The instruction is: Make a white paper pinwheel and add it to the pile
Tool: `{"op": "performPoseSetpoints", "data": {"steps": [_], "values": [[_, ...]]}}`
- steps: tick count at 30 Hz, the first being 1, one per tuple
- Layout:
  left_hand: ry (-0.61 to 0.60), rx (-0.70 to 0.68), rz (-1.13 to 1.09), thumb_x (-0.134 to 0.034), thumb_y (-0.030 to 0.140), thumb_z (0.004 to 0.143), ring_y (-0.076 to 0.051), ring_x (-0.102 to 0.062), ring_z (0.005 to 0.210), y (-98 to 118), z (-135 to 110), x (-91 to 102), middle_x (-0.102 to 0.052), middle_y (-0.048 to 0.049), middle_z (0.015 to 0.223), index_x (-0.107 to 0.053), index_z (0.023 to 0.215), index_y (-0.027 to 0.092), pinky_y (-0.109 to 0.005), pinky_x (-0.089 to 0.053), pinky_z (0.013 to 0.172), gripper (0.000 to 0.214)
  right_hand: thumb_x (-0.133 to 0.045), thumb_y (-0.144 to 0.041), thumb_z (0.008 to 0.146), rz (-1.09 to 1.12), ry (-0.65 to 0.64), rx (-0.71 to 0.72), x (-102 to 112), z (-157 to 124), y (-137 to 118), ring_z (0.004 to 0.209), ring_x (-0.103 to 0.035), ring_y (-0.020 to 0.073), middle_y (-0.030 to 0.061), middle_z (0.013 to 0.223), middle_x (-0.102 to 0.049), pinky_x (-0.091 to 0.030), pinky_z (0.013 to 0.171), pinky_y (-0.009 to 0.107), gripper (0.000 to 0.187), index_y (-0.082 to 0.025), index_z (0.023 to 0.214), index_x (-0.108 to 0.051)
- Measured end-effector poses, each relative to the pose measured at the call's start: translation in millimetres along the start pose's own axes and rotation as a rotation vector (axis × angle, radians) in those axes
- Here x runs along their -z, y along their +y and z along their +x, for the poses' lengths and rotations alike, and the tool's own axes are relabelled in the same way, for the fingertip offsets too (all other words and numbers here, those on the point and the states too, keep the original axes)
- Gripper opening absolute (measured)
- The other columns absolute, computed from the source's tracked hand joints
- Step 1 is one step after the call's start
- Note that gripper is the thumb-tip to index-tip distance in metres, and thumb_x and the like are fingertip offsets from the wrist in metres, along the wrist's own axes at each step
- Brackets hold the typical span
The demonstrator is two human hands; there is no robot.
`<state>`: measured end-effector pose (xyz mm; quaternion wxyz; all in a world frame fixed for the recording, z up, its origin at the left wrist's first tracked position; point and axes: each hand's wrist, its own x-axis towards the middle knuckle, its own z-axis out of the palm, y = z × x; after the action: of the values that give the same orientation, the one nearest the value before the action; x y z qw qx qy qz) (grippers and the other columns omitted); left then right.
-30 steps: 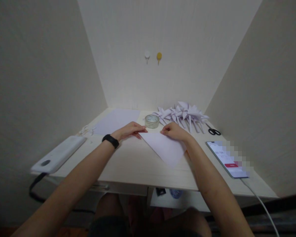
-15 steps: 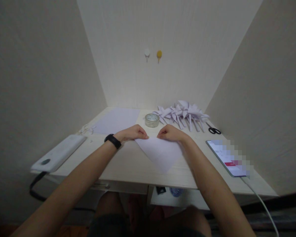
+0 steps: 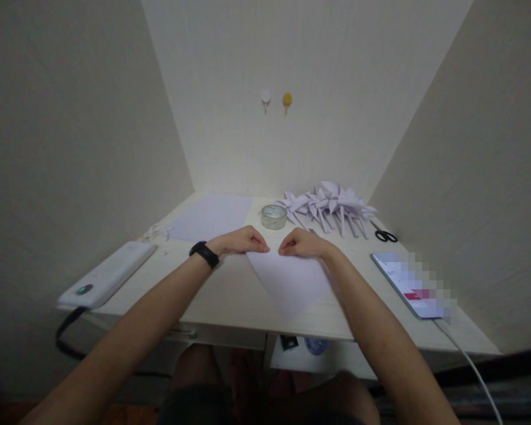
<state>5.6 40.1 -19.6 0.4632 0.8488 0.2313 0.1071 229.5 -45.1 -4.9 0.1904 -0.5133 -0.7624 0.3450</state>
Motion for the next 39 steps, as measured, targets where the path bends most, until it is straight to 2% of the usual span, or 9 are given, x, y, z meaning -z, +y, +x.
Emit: {"op": "performPoseSetpoints", "data": {"steps": [13,17,20,23,25,29,34,37,39], "values": [[0.080,0.106,-0.289,-0.084,0.040,0.061,-0.010,-0.049,0.054,-19.8,-16.6,31.7,-0.062,-0.0024,0.060,-0.074,0.067,0.011,-0.023,-0.034,0.052,0.031,-0.081,-0.041,0.057,0.308,-0.011,-0.153,48.5,-33.1,28.8,0.061,-0.061,0.0162,0.0060,0.064,-0.071,-0.049,0.065,0.029,0.028,-0.015,0.067,-0.077],[0.093,0.163,-0.436,-0.086,0.036,0.060,-0.011,-0.054,0.056,-24.4,-20.0,34.5,-0.067,-0.0049,0.063,-0.074,0.066,0.011,-0.024,-0.040,0.055,0.028,-0.080,-0.045,0.061,0.339,0.208,-0.155,55.3,-37.6,31.6,0.069,-0.067,0.0202,0.0095,0.073,-0.074,-0.052,0.070,0.033,0.033,-0.015,0.074,-0.078],[0.085,0.163,-0.488,-0.086,0.035,0.062,-0.011,-0.055,0.056,-25.0,-20.0,33.9,-0.067,-0.0057,0.064,-0.074,0.068,0.011,-0.023,-0.041,0.055,0.028,-0.081,-0.040,0.063,0.314,0.350,0.004,45.7,-28.5,20.8,0.096,-0.069,0.0258,0.0101,0.103,-0.076,-0.051,0.088,0.039,0.042,-0.019,0.100,-0.077],[0.103,0.154,-0.535,-0.086,0.034,0.064,-0.011,-0.055,0.055,-24.9,-19.0,31.7,-0.067,-0.0056,0.064,-0.073,0.068,0.010,-0.023,-0.040,0.053,0.028,-0.084,-0.032,0.061,0.158,0.265,0.174,26.5,-15.2,9.0,0.124,-0.057,0.0300,0.0072,0.133,-0.064,-0.043,0.103,0.046,0.067,-0.028,0.125,-0.067],[0.136,0.146,-0.587,-0.086,0.034,0.064,-0.010,-0.054,0.054,-24.9,-18.7,30.3,-0.066,-0.0048,0.064,-0.072,0.067,0.010,-0.022,-0.040,0.052,0.029,-0.082,-0.027,0.061,0.043,0.204,0.221,12.6,-7.2,6.4,0.126,-0.055,0.0308,0.0067,0.137,-0.061,-0.043,0.103,0.048,0.074,-0.030,0.132,-0.062],[0.213,0.134,-0.700,-0.088,0.033,0.062,-0.011,-0.059,0.061,-25.5,-18.3,30.5,-0.067,-0.0055,0.070,-0.073,0.074,0.009,-0.023,-0.047,0.058,0.030,-0.077,-0.022,0.066,-0.022,0.256,0.218,-9.8,5.1,10.8,0.112,-0.063,0.0283,0.0103,0.130,-0.065,-0.047,0.099,0.045,0.072,-0.025,0.135,-0.059],[0.342,0.135,-0.800,-0.087,0.028,0.064,-0.012,-0.061,0.065,-29.7,-15.8,37.0,-0.069,-0.0065,0.075,-0.072,0.079,0.008,-0.024,-0.051,0.062,0.029,-0.068,-0.031,0.078,-0.019,0.416,0.308,-22.5,11.8,9.9,0.113,-0.063,0.0269,0.0092,0.126,-0.069,-0.047,0.098,0.042,0.046,-0.024,0.123,-0.069],[0.346,0.123,-0.876,-0.082,0.028,0.071,-0.010,-0.060,0.059,-31.5,-16.0,42.5,-0.068,-0.0064,0.073,-0.071,0.083,0.008,-0.021,-0.049,0.059,0.026,-0.059,-0.037,0.085,-0.068,0.536,0.266,-22.6,11.7,6.5,0.095,-0.067,0.0245,0.0076,0.106,-0.076,-0.050,0.085,0.036,0.033,-0.022,0.110,-0.075],[0.345,0.121,-0.951,-0.076,0.042,0.078,-0.011,-0.061,0.058,-30.1,-17.9,45.2,-0.069,-0.0082,0.073,-0.070,0.087,0.009,-0.021,-0.049,0.055,0.036,-0.053,-0.040,0.088,-0.127,0.611,0.192,-21.4,11.5,5.7,0.075,-0.066,0.0213,0.0055,0.083,-0.076,-0.047,0.069,0.031,0.033,-0.020,0.099,-0.077]]}}
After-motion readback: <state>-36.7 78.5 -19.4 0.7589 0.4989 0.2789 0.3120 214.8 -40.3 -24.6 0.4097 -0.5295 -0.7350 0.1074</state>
